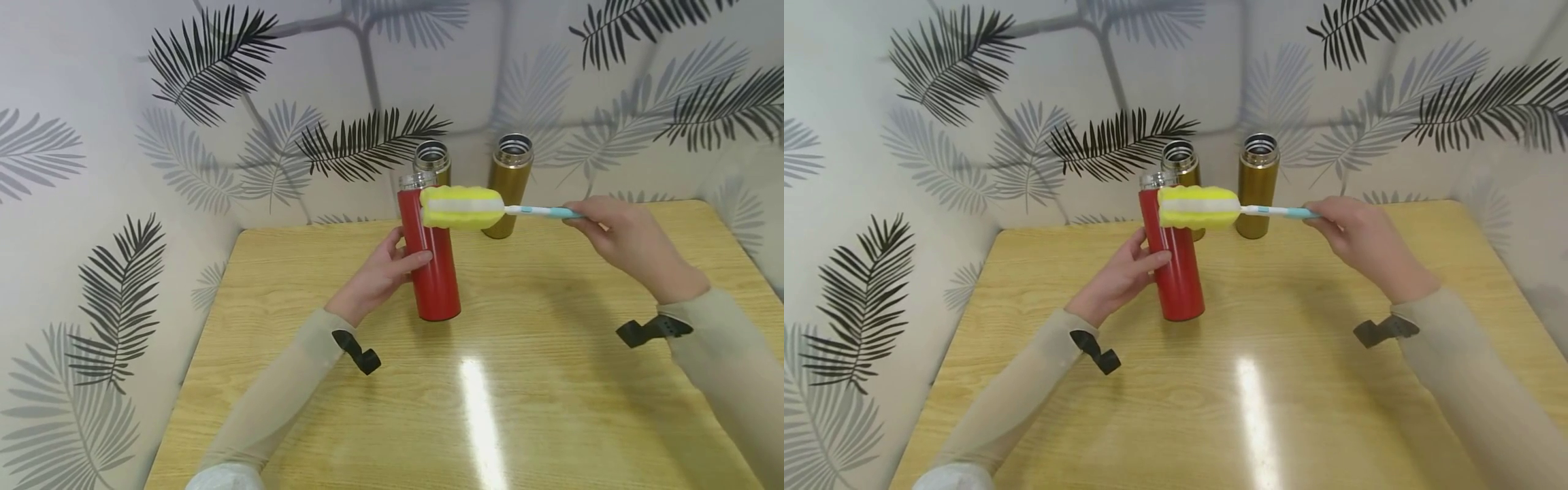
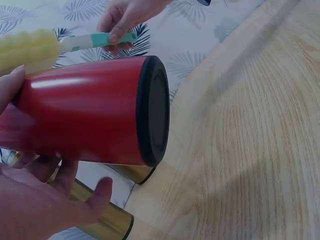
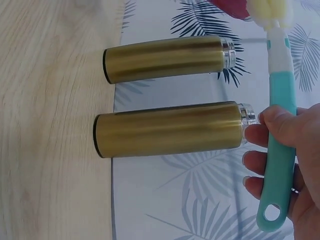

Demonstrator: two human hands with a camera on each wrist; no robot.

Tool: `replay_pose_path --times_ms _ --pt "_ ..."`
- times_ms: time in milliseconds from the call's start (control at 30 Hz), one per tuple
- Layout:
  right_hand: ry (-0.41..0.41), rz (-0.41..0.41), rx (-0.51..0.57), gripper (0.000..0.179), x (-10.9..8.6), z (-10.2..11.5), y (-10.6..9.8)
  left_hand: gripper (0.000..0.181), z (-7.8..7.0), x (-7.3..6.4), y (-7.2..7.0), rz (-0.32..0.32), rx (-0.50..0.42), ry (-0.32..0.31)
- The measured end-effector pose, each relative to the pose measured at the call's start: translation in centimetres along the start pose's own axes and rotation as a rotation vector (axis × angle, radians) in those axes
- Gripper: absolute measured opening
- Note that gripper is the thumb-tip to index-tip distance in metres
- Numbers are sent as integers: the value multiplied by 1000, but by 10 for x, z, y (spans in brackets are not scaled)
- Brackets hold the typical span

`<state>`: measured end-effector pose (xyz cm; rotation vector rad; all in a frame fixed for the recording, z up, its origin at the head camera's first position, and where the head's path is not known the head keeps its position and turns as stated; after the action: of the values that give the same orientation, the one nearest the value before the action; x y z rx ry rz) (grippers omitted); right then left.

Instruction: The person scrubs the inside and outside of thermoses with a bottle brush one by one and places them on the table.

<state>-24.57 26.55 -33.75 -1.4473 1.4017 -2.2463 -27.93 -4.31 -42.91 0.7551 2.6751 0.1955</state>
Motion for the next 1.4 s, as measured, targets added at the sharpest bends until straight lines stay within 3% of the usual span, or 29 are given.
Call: replay_pose_path --times_ms 200,400,600,767,900,933,1067,1200,1233,1367,1400 --pt "13 11 -9 35 1 2 3 59 1 -1 -3 31 -39 14" --pt "23 9 -2 31 0 2 5 61 -2 -3 -1 50 -9 33" --pt "-6 -22 26 19 -1 3 1 59 -2 -2 -4 8 -33 18" --pt "-60 -25 54 61 -4 5 10 50 -3 -1 -6 -5 -115 18" --pt "-78 0 82 65 -11 8 21 45 -6 -1 -7 6 -173 37" --pt "-81 11 92 64 -13 9 23 45 -7 -1 -8 3 -179 43" --pt "-94 62 139 23 -22 13 31 46 -9 -3 -13 -22 -183 60" --pt "-106 97 159 16 -31 15 34 48 -10 -3 -17 -30 -180 73" --pt "-116 100 156 20 -32 16 35 48 -10 -3 -18 -31 -180 73" --pt "-155 116 167 60 -38 19 38 49 -10 -4 -20 -24 -190 79" --pt "-163 118 166 60 -39 20 38 49 -10 -5 -20 -22 -195 79"
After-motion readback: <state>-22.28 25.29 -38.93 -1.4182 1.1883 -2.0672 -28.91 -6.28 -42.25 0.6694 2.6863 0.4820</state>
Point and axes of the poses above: each hand's wrist, its own x-axis towards the middle knuckle, its own y-axis out of the palm, z = x × y, the point moved 8 cm from there along x, towards the middle knuckle, and after that the axes turned 10 degrees about -y, right-handed, at the moved point
